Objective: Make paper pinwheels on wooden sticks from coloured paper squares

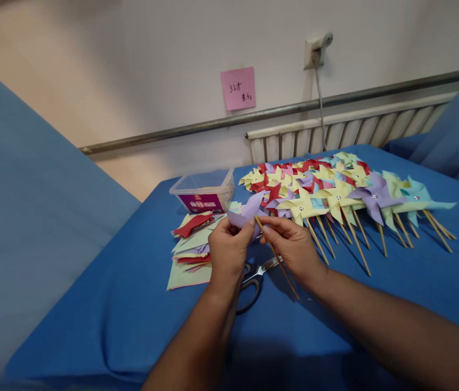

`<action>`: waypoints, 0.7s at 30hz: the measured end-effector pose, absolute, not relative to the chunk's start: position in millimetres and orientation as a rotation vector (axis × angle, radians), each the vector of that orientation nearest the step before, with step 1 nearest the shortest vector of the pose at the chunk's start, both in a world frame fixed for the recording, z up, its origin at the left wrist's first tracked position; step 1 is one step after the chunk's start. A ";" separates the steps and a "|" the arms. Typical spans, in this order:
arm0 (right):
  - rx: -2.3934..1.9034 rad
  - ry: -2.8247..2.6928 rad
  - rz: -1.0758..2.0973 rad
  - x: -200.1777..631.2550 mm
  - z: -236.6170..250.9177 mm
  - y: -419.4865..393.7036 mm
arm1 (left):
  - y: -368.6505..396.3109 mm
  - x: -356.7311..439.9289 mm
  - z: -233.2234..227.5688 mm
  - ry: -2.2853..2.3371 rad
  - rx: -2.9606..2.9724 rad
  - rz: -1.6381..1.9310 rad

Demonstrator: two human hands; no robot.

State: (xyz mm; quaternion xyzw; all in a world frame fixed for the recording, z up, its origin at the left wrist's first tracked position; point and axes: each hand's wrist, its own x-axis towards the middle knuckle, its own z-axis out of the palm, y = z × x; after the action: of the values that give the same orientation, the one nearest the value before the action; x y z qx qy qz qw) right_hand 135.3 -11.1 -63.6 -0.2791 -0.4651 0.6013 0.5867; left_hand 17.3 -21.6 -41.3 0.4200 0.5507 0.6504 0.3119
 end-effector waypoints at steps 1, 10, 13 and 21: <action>-0.646 -1.080 1.402 135.2 -63.9 -11.0 | -21.5 17.2 -41.8 1.451 1.110 1.716; -0.633 -1.071 1.400 134.0 -65.4 -10.2 | -22.0 16.9 -41.1 1.469 1.121 1.702; -0.633 -1.064 1.394 133.7 -64.1 -10.5 | -22.4 17.3 -40.5 1.462 1.119 1.701; -0.638 -1.081 1.373 133.5 -63.5 -11.8 | -23.7 18.2 -37.7 1.484 1.119 1.701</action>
State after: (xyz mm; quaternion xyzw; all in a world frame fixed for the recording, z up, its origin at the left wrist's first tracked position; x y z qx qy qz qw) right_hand 133.5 -11.8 -63.5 -0.2751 -0.4659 0.5918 0.5975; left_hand 18.2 -23.7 -37.7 0.4228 0.5606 0.6429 0.3060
